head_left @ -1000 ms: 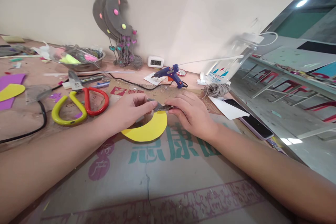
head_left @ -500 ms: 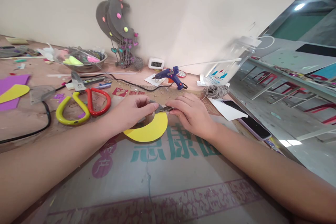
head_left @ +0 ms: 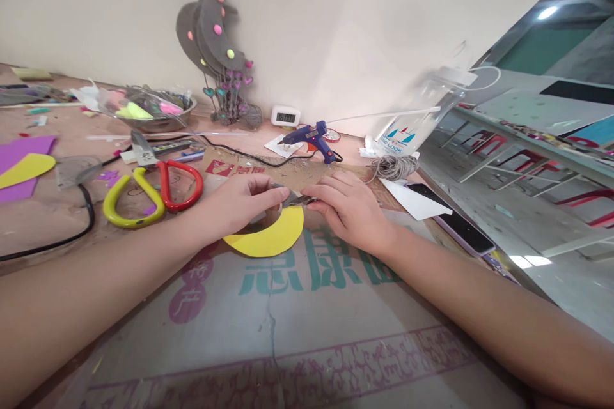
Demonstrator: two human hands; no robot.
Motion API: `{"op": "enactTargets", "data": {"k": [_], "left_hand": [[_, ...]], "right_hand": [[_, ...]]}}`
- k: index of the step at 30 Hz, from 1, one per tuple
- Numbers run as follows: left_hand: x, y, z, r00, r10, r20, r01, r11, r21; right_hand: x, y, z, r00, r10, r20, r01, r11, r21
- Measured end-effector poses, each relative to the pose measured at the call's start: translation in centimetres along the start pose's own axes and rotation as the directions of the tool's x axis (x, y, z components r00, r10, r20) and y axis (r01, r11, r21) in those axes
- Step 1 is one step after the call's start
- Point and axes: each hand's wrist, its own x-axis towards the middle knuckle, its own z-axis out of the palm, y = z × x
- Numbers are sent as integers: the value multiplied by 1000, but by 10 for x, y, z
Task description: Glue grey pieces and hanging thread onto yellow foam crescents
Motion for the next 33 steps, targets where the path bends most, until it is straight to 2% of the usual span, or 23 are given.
{"op": "enactTargets", "data": {"k": [11,18,22,33], "left_hand": [[0,0,-1,1000,-25,2,25,1000,-7],[0,3,0,1000,-17,-7,17,1000,-15],[0,1,1,1000,-19,22,19,999,-30],[2,-2,-1,1000,-1,30,0,1000,18]], "right_hand": [[-1,1,1,1000,-11,-8,11,1000,-9],[-2,0,1,999,25,-40,-23,999,30],[-2,0,0,999,24,-47,-22,999,43],[-2,-1,1,1000,0,18,0,1000,4]]}}
